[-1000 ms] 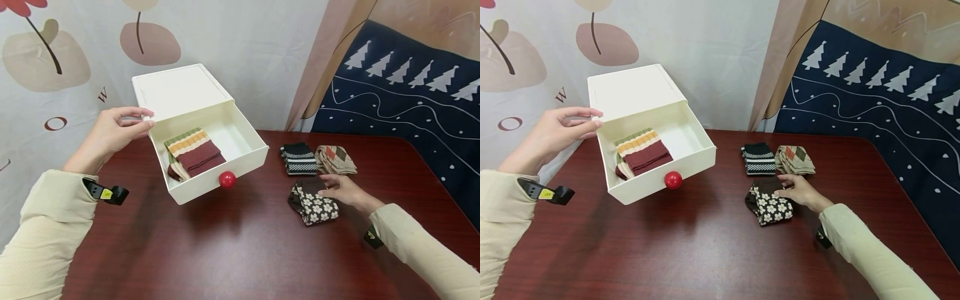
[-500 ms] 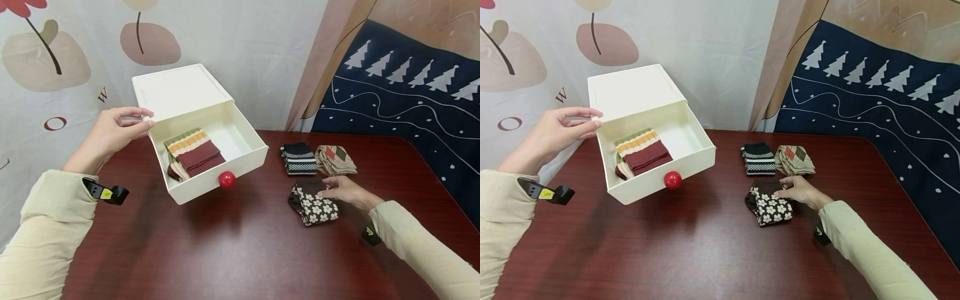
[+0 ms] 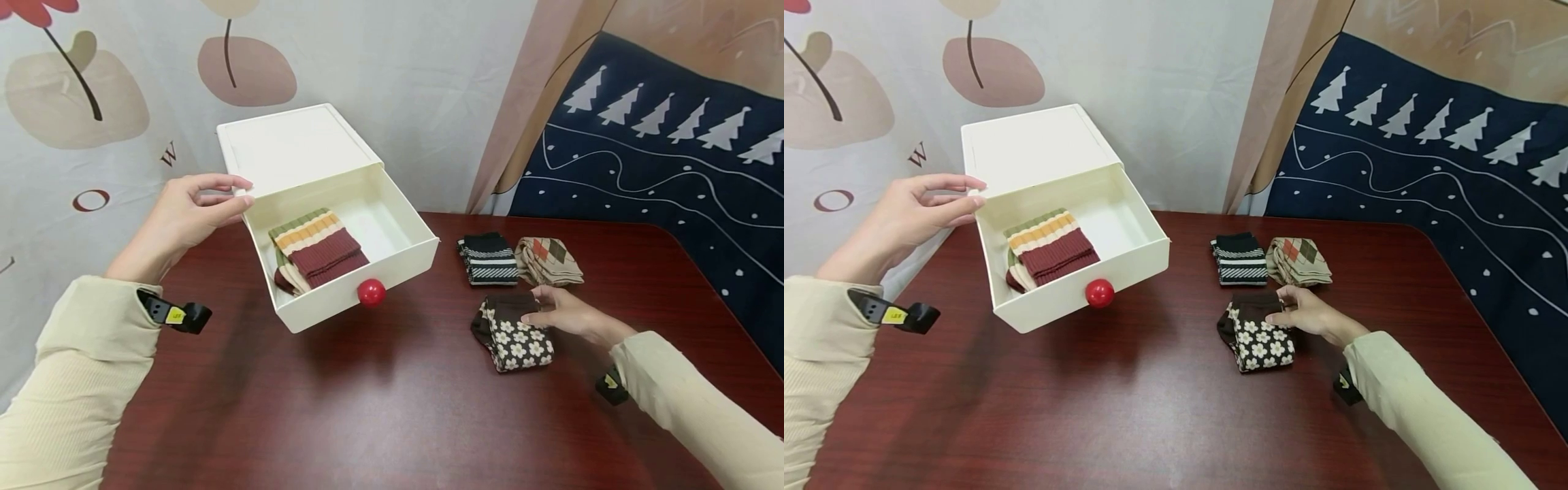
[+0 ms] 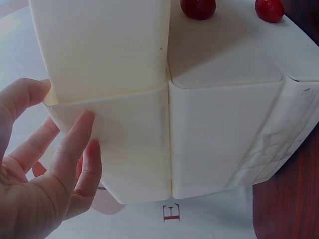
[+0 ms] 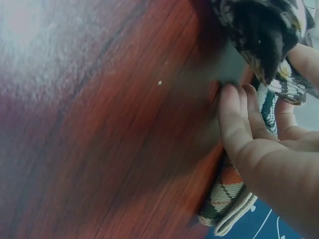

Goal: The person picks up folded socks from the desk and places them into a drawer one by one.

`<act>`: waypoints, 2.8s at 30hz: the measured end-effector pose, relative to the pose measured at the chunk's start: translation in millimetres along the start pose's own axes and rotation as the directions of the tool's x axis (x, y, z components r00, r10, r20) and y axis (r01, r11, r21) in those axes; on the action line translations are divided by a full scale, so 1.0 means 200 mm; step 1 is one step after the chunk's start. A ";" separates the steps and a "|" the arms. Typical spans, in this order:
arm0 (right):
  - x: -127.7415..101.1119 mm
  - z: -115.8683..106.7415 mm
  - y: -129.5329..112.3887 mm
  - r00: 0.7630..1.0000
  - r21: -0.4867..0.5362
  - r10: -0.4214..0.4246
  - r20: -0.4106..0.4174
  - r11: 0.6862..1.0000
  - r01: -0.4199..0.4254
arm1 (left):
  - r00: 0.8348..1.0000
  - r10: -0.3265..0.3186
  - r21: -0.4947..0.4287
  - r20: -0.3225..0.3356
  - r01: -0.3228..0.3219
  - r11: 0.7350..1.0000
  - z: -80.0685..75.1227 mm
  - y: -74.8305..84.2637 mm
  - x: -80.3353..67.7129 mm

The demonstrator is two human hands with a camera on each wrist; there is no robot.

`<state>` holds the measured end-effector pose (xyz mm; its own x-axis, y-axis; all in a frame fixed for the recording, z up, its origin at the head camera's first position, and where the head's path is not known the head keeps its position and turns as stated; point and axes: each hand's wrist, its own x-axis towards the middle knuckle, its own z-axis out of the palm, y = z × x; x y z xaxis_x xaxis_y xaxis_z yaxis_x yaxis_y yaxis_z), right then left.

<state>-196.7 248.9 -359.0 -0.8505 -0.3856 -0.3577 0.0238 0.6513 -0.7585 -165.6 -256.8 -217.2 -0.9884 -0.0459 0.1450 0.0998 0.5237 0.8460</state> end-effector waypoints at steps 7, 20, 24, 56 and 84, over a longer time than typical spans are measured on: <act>-0.03 0.01 -0.01 1.000 0.096 -0.006 -0.004 0.995 0.006 | 1.000 0.005 -0.011 -0.006 -0.005 1.000 0.00 -0.01 0.00; -0.04 0.04 0.01 0.998 0.403 0.024 0.054 0.914 -0.044 | 1.000 0.002 -0.017 -0.002 -0.002 1.000 0.00 0.00 0.00; -0.06 0.04 -0.01 0.999 0.441 0.038 0.038 0.896 -0.051 | 1.000 0.010 -0.022 -0.010 -0.010 1.000 0.00 -0.01 0.00; -0.24 -0.32 -0.79 0.945 0.506 -0.327 0.001 0.815 0.282 | 1.000 -0.015 -0.005 0.006 0.015 1.000 0.00 0.01 -0.01; 0.18 -0.10 -1.45 0.971 0.273 -0.239 0.029 0.936 0.222 | 0.999 0.022 -0.026 -0.023 -0.023 0.999 0.02 0.00 0.00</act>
<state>-244.7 58.4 -141.5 -0.8157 -0.5492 -0.1819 -0.0237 0.3458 -0.9380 -166.5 -254.6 -219.2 -0.9830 -0.0536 0.1755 0.1253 0.5026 0.8554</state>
